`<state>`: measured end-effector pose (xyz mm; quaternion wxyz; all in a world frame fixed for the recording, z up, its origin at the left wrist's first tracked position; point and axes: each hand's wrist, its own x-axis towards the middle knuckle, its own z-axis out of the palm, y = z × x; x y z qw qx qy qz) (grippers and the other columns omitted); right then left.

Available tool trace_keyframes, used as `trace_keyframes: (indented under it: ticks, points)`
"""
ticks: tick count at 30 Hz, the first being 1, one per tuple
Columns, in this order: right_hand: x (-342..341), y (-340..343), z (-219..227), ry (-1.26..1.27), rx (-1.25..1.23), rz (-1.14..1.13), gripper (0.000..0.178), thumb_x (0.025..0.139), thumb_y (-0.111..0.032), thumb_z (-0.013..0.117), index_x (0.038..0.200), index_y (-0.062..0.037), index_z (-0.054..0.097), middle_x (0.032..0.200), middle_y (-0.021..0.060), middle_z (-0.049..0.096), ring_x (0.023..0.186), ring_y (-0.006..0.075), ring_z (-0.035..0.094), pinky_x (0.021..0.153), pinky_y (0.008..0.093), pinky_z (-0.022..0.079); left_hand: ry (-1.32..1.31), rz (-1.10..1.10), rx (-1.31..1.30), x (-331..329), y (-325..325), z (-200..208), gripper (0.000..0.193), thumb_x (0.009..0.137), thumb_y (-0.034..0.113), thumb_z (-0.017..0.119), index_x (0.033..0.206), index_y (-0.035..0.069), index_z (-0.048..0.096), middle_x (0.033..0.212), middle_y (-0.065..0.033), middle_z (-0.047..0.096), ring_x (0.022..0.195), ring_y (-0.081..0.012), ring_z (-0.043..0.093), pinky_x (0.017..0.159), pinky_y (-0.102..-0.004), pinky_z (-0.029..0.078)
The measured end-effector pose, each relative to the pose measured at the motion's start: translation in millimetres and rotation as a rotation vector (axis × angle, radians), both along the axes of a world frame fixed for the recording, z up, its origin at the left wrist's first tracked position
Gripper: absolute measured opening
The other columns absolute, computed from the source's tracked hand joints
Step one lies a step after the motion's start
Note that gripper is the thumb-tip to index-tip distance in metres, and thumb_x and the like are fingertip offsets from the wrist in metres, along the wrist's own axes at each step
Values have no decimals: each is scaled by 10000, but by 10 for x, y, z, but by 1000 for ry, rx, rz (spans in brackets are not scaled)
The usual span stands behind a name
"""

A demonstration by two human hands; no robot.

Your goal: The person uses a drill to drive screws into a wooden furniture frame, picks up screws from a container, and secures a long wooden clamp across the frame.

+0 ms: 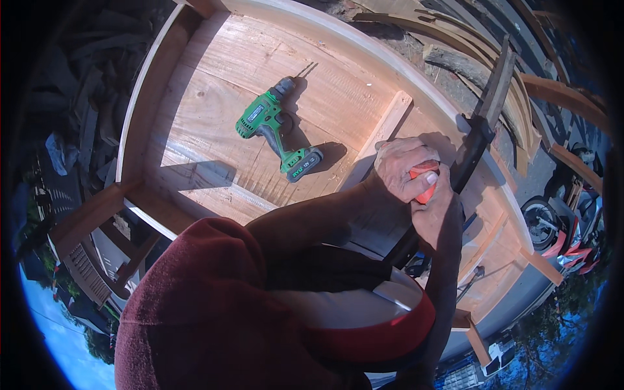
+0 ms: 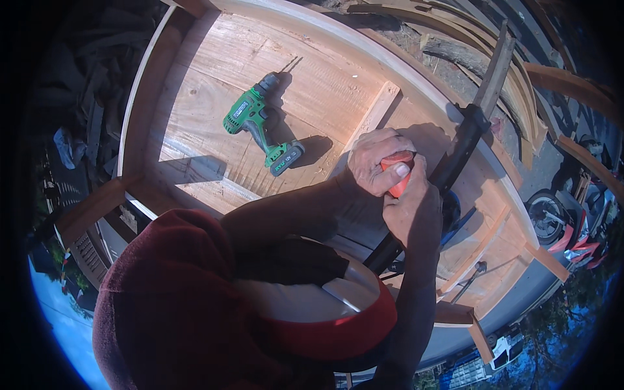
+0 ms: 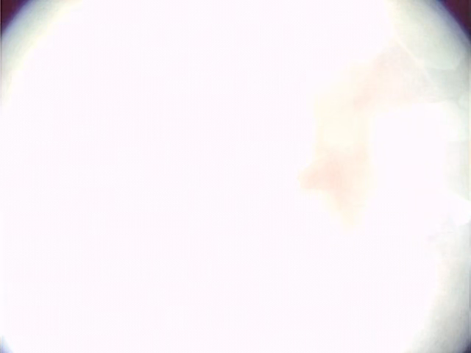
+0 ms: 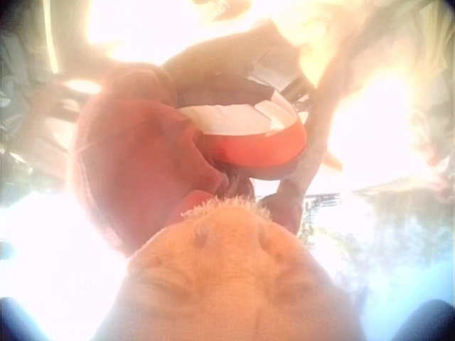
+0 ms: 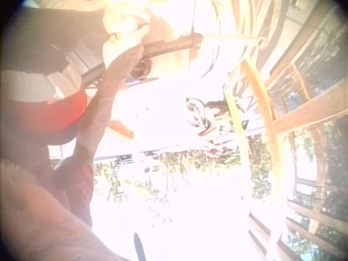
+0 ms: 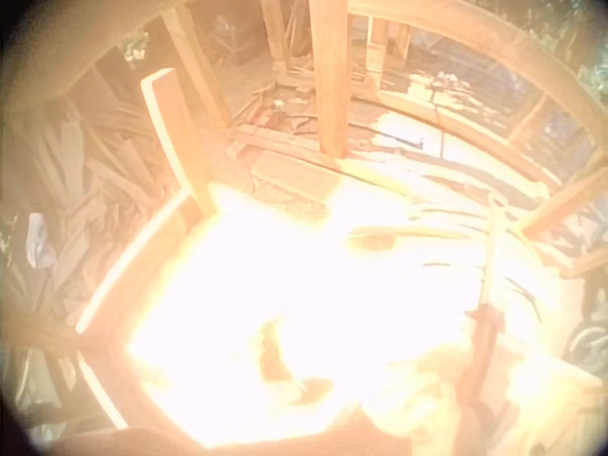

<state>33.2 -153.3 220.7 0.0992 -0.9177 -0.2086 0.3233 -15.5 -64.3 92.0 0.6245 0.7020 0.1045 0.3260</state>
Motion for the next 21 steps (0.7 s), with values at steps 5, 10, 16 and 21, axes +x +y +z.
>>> trace_keyframes:
  ticks: [5,10,16,21]
  points:
    - [114,88,39,31,-22,-6,518,778,-68,706,1237,-99,468,1003,277,662,993,500,623,811,531,505,0,-21,-63,-20,-22,-45,386,880,350,621,1019,-8,664,877,-172,639,774,-346,623,706,-405,500]
    - [152,38,49,49,-38,20,533,767,-71,695,1238,-110,447,1009,282,662,969,523,612,787,576,495,-7,-28,-22,11,-44,-66,395,902,357,609,1051,-6,658,893,-170,637,791,-338,622,726,-406,497]
    - [105,33,15,38,-74,62,545,760,-66,691,1241,-105,436,994,289,661,957,534,606,781,598,486,-13,-13,-17,-11,-24,-90,379,915,351,600,1058,4,656,895,-167,642,792,-333,618,731,-412,499]
    - [117,65,-36,50,-51,77,554,757,-66,692,1243,-97,428,985,301,656,955,536,607,784,598,488,16,-11,-41,-63,-7,-103,387,921,360,598,1072,7,649,909,-164,645,803,-333,620,742,-416,500]
